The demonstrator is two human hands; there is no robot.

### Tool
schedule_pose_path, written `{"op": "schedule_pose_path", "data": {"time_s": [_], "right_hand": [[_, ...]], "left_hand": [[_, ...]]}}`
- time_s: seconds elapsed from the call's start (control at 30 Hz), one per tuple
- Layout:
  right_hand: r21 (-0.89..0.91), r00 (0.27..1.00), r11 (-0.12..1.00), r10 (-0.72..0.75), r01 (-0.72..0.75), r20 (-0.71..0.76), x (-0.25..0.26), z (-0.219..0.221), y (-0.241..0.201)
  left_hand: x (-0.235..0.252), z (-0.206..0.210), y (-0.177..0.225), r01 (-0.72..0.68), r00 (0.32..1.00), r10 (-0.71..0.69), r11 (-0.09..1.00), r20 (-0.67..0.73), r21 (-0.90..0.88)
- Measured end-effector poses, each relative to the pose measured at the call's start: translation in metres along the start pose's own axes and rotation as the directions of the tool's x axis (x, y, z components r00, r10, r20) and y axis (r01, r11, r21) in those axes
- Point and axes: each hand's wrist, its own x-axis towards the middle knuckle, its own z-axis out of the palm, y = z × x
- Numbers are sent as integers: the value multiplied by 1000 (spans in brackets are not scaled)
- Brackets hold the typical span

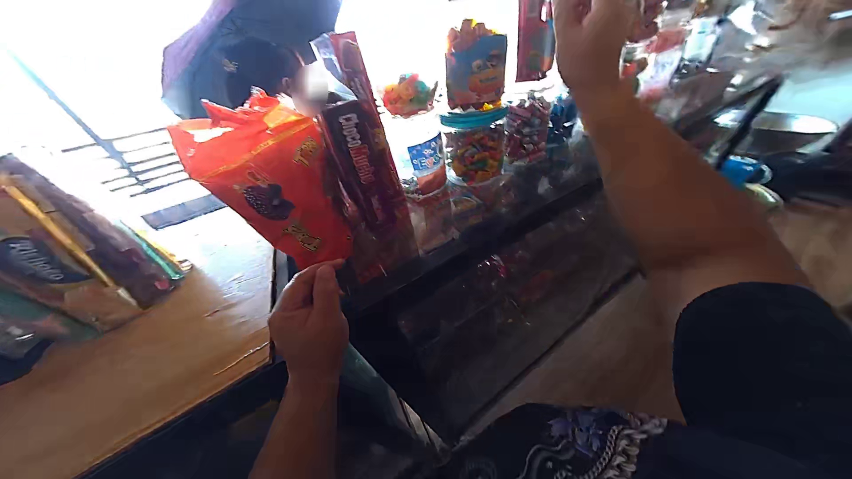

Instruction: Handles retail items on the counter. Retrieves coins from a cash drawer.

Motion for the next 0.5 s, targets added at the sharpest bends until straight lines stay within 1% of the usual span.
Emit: {"op": "schedule_pose_path", "data": {"time_s": [0.03, 0.07, 0.1, 0.13, 0.17, 0.2, 0.23, 0.27, 0.3, 0.33, 0.37, 0.4, 0.43, 0.47, 0.5], "right_hand": [[37, 1000, 999, 2, -2, 15, -35, -13, -1], [61, 997, 998, 28, -32, 70, -77, -27, 0], [55, 984, 995, 71, -81, 163, -125, -46, 2], [18, 962, 990, 131, -139, 239, -178, -65, 7], [-44, 905, 964, 262, -262, 334, -234, -89, 10], [-133, 794, 889, 453, -439, 405, -294, -115, 11], [-233, 631, 756, 644, -612, 432, -357, -141, 11], [-325, 390, 545, 812, -773, 435, -421, -168, 6], [-369, 145, 292, 915, -882, 376, -483, -196, -10], [-357, -67, 39, 957, -933, 281, -540, -221, -35], [-290, -240, -180, 952, -940, 188, -594, -243, -65], [-209, -368, -339, 922, -917, 118, -647, -263, -96], [-153, -445, -431, 893, -889, 72, -695, -281, -128], [-148, -502, -490, 863, -859, 57, -734, -297, -163], [-141, -561, -550, 825, -823, 59, -763, -312, -197]], "left_hand": [[-1, -2, -2, -10, 1000, 10, 1000, 21, 10], [-1, -3, -3, -23, 999, 23, 1000, 41, 14], [-1, -5, -4, -37, 997, 35, 999, 63, 21], [-1, -6, -5, -52, 995, 50, 998, 87, 22], [0, -7, -7, -73, 991, 71, 997, 114, 19], [0, -8, -8, -86, 987, 83, 996, 137, 10], [0, -8, -8, -89, 985, 87, 996, 151, 7], [1, -8, -7, -76, 984, 74, 997, 163, 8], [1, -10, -7, -67, 981, 65, 998, 182, 1], [1, -11, -6, -65, 978, 68, 998, 196, -23], [-2, -14, -7, -96, 971, 109, 993, 211, -70], [-10, -18, -8, -163, 955, 195, 975, 222, -153], [-23, -21, -9, -248, 921, 319, 924, 226, -291], [-41, -23, -5, -267, 873, 415, 847, 256, -461], [-65, -25, 4, -157, 824, 440, 782, 356, -603]]}}
